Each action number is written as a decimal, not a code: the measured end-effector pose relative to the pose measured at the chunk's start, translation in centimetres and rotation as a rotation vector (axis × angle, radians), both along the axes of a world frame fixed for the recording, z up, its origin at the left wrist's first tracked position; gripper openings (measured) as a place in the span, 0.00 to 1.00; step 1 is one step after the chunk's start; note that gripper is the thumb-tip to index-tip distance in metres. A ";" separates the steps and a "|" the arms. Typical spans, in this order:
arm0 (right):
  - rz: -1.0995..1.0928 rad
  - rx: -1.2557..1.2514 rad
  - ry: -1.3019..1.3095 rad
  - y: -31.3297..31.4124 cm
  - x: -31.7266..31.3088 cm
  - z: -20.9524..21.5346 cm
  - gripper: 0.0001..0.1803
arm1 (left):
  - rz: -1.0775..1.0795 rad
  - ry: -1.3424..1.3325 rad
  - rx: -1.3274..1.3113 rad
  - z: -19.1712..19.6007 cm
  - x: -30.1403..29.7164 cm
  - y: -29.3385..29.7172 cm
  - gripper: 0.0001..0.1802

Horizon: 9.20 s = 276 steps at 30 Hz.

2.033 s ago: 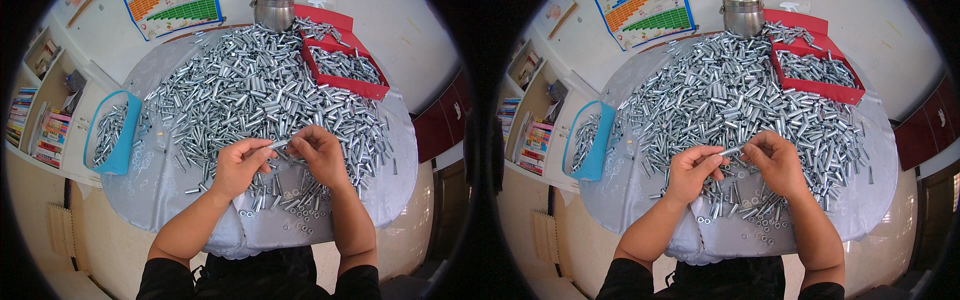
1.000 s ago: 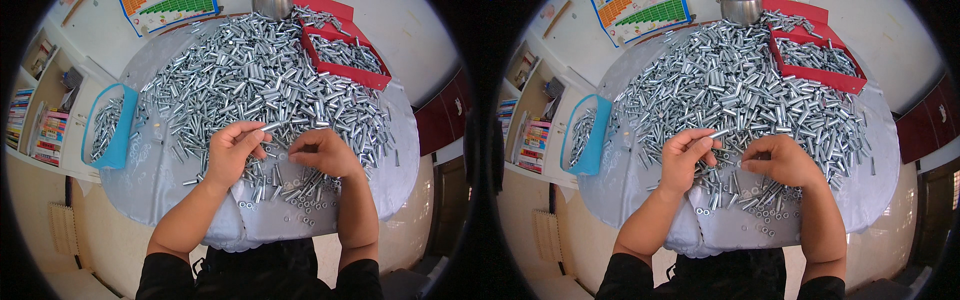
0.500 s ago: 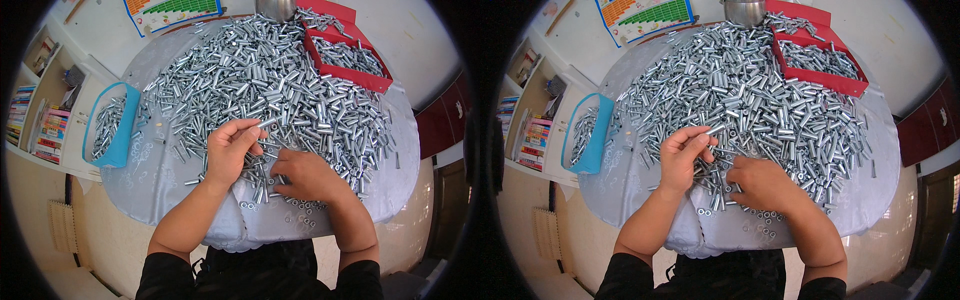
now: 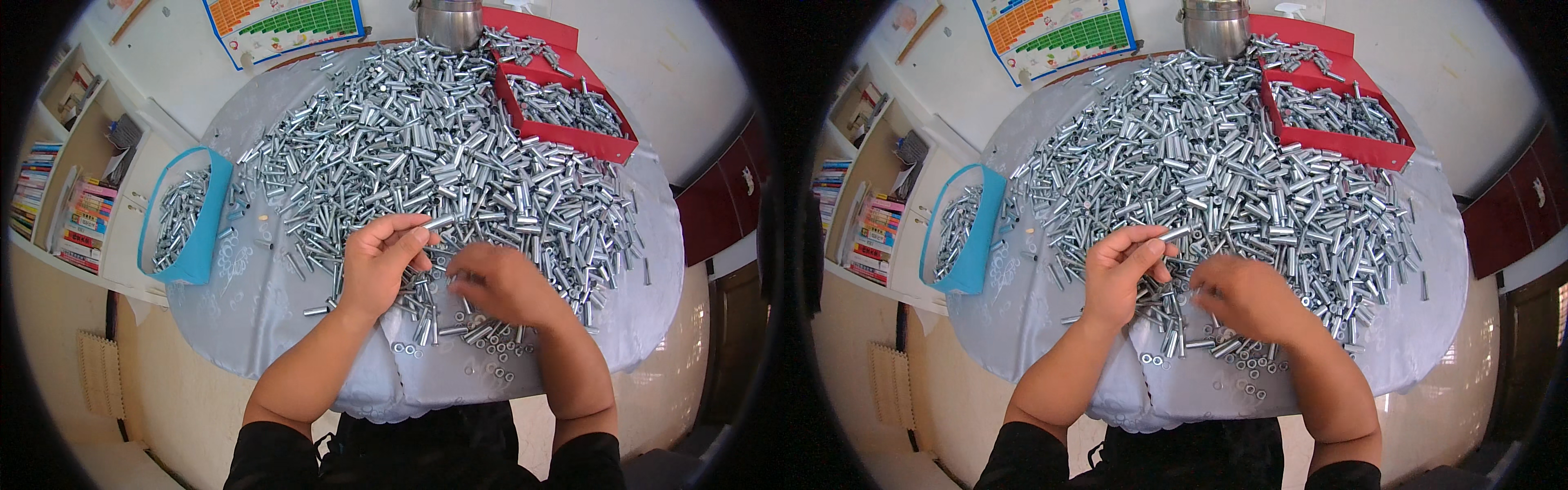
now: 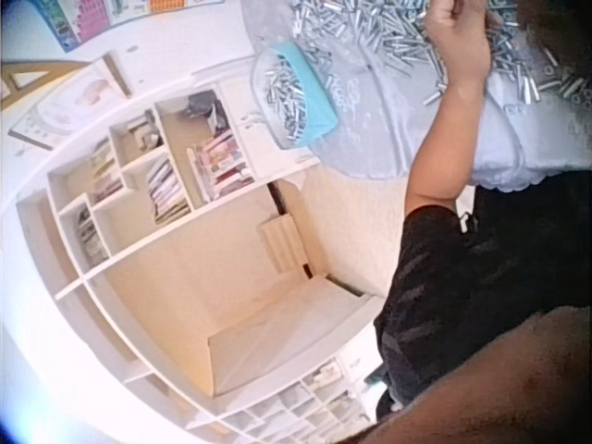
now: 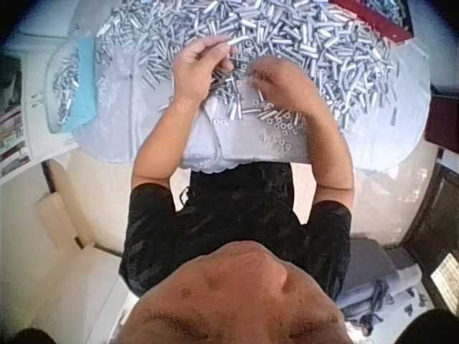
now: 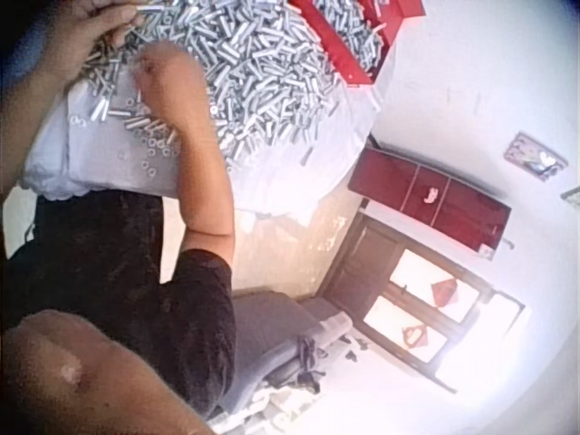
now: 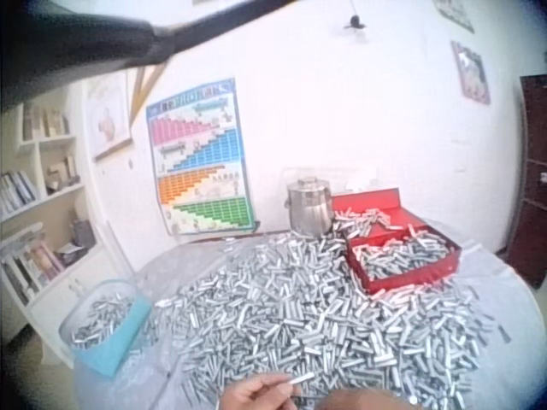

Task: The person repeatedly picks up small metal bolts and washers from a large pile on a table. They insert the washers onto the bolts by hand and place the assembled units into a red box. The task involves continuous manual handling of hardware components.

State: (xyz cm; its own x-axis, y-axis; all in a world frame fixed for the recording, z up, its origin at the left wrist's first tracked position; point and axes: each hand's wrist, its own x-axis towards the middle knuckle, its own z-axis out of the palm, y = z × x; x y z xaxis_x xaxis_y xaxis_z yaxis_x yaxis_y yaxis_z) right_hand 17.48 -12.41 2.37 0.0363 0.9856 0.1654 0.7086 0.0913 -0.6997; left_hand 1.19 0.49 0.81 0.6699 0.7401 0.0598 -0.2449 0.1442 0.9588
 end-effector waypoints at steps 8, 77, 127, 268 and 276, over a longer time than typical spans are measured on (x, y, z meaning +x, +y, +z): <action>-0.249 0.052 0.880 0.7 2.0 -0.2 0.11 | -0.070 0.054 0.069 -0.2 0.1 -0.3 0.12; -0.181 0.103 0.911 0.8 1.7 -0.5 0.08 | -0.136 0.057 0.081 -0.2 0.1 -1.2 0.12; -0.608 0.271 1.021 0.6 4.9 -0.3 0.15 | 0.098 0.573 1.381 -0.2 0.4 -0.4 0.13; -0.424 0.032 0.668 0.9 0.9 -0.4 0.05 | 0.017 0.124 0.141 -0.8 0.4 -1.0 0.12; -0.350 0.085 0.806 0.8 0.6 -0.2 0.06 | -0.037 0.170 0.155 -0.3 0.3 -1.0 0.11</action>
State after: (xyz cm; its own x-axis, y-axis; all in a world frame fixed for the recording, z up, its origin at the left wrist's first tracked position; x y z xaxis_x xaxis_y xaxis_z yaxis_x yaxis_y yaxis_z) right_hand 18.03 -11.59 2.17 0.4707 0.8817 0.0315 -0.0008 0.0361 -0.9993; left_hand 1.48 -0.54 0.50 0.7063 0.7058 0.0550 -0.0752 -0.0025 0.9972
